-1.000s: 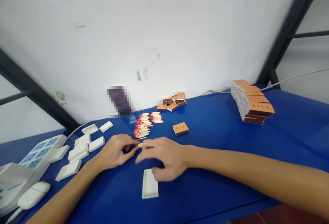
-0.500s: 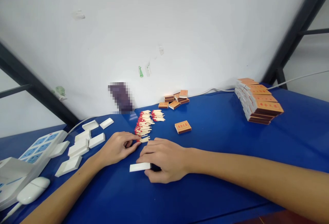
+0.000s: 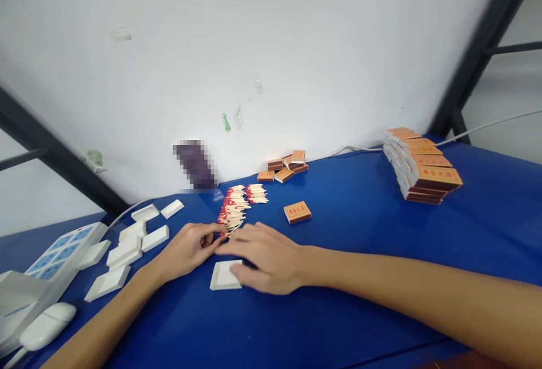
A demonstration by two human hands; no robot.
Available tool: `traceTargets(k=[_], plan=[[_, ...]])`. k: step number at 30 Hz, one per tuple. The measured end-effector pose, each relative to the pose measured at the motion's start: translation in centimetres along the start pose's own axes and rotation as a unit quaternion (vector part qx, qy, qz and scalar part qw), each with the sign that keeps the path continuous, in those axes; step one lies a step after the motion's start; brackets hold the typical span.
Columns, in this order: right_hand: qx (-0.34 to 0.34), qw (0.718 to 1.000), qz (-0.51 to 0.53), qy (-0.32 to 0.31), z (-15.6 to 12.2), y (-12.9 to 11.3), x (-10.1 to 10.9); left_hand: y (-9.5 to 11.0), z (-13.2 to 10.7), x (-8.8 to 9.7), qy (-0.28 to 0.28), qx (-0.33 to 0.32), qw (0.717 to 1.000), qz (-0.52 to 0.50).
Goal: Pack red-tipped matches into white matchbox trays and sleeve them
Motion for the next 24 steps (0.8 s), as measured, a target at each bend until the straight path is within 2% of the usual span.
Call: traceTargets(k=[3,4,6,11,14,20,24], plan=[[-0.105,0.989,0.0,0.107,0.4,1.4,-0.3,0.3,-0.1,0.1,0.002,-0.009,1.0,-0.002],[-0.133,0.985,-0.01,0.112,0.5,1.9,-0.5,0.5,-0.1,0.1,0.003,-0.01,1.0,-0.005],[-0.143,0.985,-0.031,0.095,0.7,2.6,-0.8,0.7,-0.1,0.0,0.004,-0.014,1.0,-0.013],[-0.127,0.989,-0.063,0.033,0.8,3.1,-1.0,1.2,-0.1,-0.1,-0.005,-0.019,1.0,-0.016],[-0.128,0.989,-0.069,0.025,0.8,3.2,-1.1,1.1,-0.2,-0.2,-0.012,-0.021,1.0,-0.013],[-0.122,0.988,-0.053,0.072,0.6,2.6,-0.9,0.9,-0.2,-0.3,-0.02,-0.021,1.0,-0.006],[-0.024,0.99,-0.038,0.134,0.2,1.1,-0.6,1.0,-0.1,0.0,-0.027,-0.027,0.999,-0.006]])
Point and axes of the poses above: each hand's wrist, its own z-axis towards the middle knuckle, its own x-axis out of the back of the hand, y = z × x, the point moved 1 cm from there along z, towards the middle knuckle, and after that the axes turned 13 degrees about y, right-handed, at the moved point
